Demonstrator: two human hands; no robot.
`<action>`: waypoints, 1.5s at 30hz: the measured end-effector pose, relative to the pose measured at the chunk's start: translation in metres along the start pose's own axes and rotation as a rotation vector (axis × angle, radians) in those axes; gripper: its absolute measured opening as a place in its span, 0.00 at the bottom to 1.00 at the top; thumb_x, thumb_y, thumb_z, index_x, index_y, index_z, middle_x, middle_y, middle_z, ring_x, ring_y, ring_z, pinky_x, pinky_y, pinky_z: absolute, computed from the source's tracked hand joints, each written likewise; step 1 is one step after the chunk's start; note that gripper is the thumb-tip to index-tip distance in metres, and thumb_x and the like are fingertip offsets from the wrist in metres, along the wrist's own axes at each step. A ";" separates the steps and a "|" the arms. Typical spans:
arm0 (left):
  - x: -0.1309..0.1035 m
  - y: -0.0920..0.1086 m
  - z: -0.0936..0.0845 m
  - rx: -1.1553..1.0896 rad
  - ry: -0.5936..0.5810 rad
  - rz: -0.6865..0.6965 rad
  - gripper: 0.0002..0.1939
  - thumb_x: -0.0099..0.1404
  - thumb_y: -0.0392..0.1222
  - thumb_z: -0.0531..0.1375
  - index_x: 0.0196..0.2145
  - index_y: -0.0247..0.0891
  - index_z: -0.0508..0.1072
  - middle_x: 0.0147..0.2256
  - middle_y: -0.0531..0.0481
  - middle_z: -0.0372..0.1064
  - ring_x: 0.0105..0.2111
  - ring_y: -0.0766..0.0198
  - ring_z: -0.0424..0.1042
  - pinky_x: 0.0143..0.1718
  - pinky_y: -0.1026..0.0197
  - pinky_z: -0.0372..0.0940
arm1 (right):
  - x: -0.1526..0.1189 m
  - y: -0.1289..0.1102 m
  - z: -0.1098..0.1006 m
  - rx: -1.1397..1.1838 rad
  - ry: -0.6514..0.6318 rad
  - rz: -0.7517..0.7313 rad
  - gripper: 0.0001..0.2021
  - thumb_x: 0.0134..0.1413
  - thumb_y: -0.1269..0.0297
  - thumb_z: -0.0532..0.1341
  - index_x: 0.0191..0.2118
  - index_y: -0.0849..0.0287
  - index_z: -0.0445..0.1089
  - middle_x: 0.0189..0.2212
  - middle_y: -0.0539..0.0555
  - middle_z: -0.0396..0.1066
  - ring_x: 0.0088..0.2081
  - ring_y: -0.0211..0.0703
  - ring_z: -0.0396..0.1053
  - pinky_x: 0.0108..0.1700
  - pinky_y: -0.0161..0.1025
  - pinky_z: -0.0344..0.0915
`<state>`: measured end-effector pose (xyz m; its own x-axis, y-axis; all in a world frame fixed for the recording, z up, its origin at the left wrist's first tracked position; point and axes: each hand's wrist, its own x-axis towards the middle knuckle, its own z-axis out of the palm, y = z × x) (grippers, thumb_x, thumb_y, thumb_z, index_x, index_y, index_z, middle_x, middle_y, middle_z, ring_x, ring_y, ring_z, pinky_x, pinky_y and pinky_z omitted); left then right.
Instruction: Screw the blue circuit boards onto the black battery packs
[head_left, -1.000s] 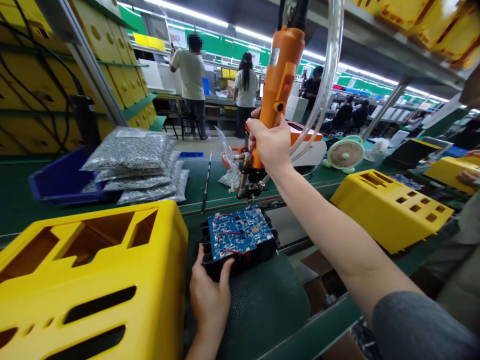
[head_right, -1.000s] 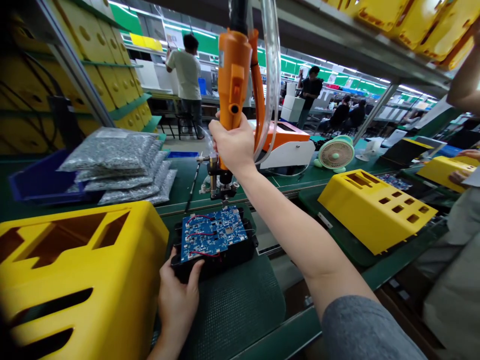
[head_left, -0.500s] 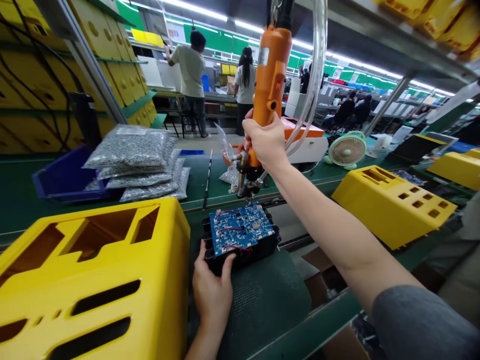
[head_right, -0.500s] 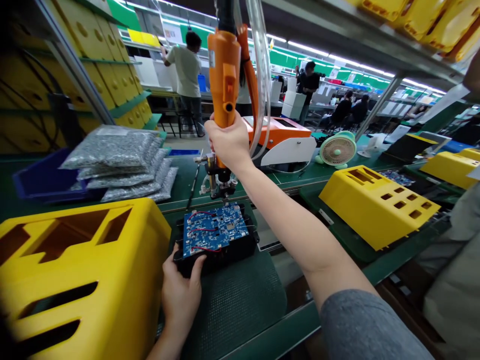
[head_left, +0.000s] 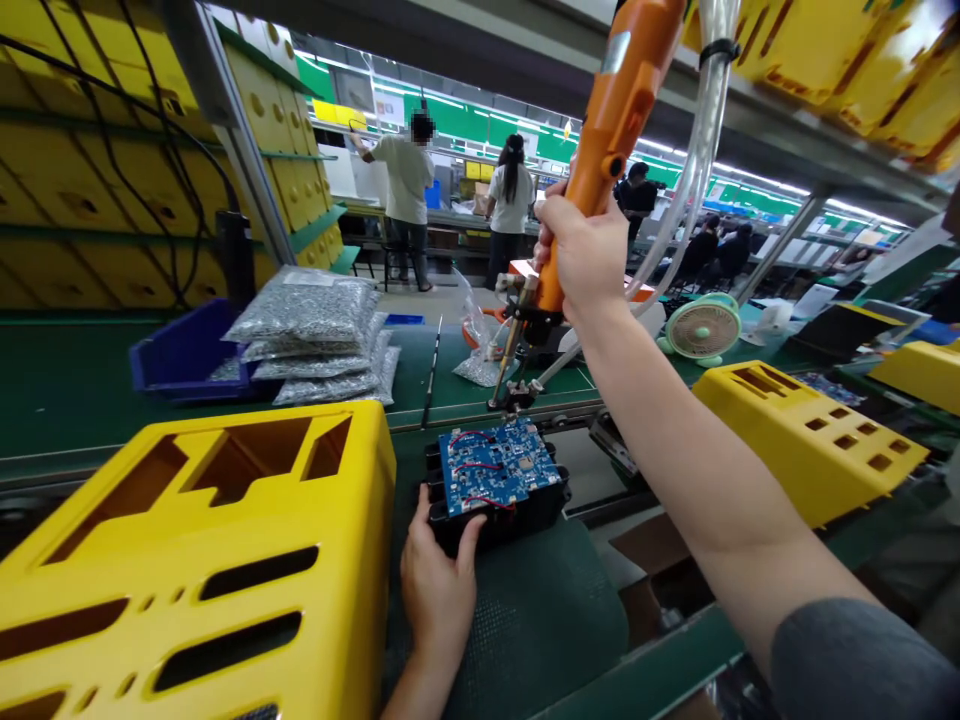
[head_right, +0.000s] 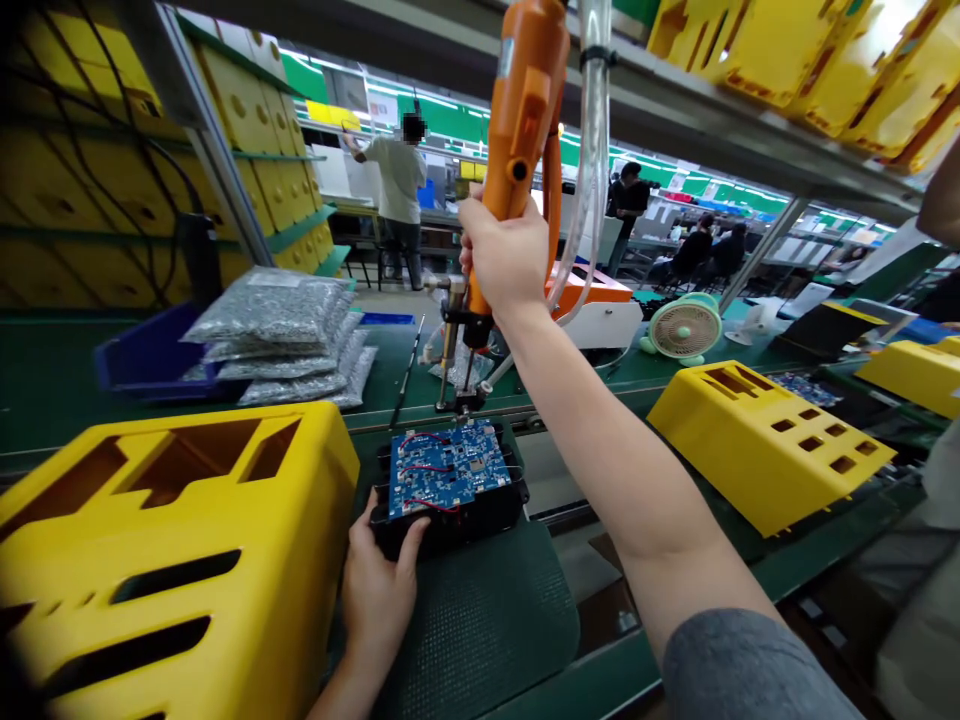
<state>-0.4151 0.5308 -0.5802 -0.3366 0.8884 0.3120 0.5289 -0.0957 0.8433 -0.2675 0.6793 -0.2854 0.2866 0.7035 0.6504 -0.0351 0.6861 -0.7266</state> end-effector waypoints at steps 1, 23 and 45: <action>0.000 0.000 0.000 0.000 0.001 0.005 0.39 0.58 0.58 0.58 0.61 0.38 0.52 0.58 0.38 0.59 0.56 0.50 0.62 0.55 0.49 0.59 | -0.008 0.000 0.002 0.001 -0.013 0.009 0.08 0.51 0.64 0.60 0.32 0.54 0.58 0.18 0.42 0.55 0.15 0.28 0.56 0.18 0.30 0.56; -0.003 -0.001 0.001 -0.022 0.028 0.034 0.39 0.58 0.57 0.59 0.61 0.37 0.53 0.58 0.37 0.58 0.56 0.50 0.61 0.55 0.47 0.59 | -0.065 0.022 0.025 0.143 -0.098 0.106 0.09 0.49 0.66 0.61 0.35 0.53 0.58 0.17 0.41 0.57 0.15 0.30 0.57 0.17 0.32 0.59; -0.004 0.002 0.001 -0.018 0.023 0.032 0.39 0.58 0.56 0.60 0.61 0.37 0.52 0.58 0.37 0.58 0.56 0.51 0.62 0.55 0.49 0.59 | -0.072 0.026 0.036 0.051 -0.157 0.130 0.10 0.50 0.67 0.60 0.31 0.54 0.56 0.16 0.41 0.54 0.14 0.30 0.55 0.15 0.31 0.57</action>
<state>-0.4122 0.5272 -0.5801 -0.3380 0.8740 0.3491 0.5260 -0.1321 0.8401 -0.3236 0.6535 -0.3433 0.1241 0.8044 0.5809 -0.1122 0.5931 -0.7973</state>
